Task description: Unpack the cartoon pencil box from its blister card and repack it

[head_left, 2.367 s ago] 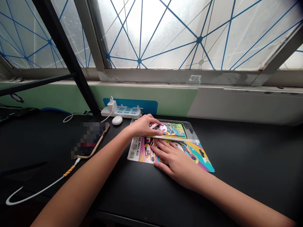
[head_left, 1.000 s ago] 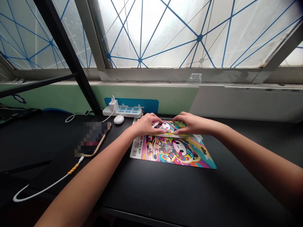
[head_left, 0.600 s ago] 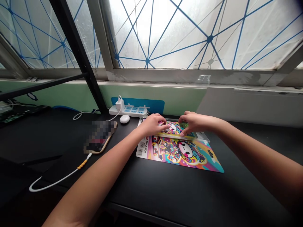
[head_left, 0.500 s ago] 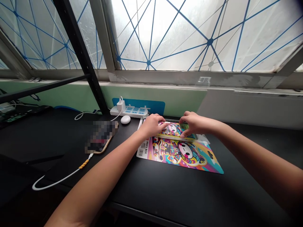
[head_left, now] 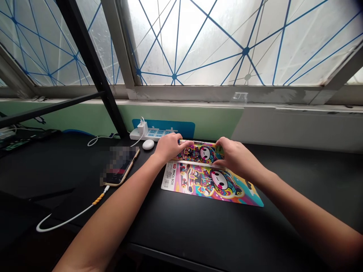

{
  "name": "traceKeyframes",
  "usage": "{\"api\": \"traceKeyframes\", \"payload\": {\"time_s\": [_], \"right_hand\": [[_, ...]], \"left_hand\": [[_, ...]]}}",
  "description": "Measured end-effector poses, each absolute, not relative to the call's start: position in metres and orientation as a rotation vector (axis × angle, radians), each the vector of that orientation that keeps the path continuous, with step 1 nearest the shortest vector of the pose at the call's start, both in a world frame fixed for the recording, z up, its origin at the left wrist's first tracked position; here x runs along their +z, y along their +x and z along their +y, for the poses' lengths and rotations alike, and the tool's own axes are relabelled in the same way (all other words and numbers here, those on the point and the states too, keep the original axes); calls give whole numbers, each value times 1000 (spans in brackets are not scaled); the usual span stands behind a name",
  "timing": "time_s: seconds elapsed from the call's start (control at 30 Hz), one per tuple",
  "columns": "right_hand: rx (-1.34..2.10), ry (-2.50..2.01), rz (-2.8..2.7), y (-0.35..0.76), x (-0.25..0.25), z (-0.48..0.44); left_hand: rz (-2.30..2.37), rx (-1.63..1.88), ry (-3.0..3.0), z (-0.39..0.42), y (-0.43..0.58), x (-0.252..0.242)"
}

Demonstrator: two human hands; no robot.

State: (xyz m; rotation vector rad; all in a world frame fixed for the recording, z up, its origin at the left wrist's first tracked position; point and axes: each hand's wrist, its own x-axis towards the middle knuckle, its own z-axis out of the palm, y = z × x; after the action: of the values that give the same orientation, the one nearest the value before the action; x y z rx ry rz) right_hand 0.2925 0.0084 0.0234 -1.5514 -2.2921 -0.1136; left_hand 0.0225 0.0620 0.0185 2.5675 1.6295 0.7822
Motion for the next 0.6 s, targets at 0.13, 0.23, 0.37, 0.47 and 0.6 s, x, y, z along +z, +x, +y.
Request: {"api": "traceKeyframes", "payload": {"time_s": [0.13, 0.23, 0.37, 0.47, 0.6], "right_hand": [[-166, -1413, -2188, 297, 23, 7], [-230, -1293, -2142, 305, 30, 2], [-484, -1020, -2134, 322, 32, -35], [-566, -908, -2189, 337, 18, -77], [-518, -750, -2331, 347, -7, -112]], "left_hand": [[1510, 759, 2745, 57, 22, 30], [1482, 886, 2877, 41, 25, 43], [1141, 1300, 3202, -1, 19, 48], [808, 1269, 3300, -39, 6, 32], [770, 975, 3231, -67, -9, 0]]}}
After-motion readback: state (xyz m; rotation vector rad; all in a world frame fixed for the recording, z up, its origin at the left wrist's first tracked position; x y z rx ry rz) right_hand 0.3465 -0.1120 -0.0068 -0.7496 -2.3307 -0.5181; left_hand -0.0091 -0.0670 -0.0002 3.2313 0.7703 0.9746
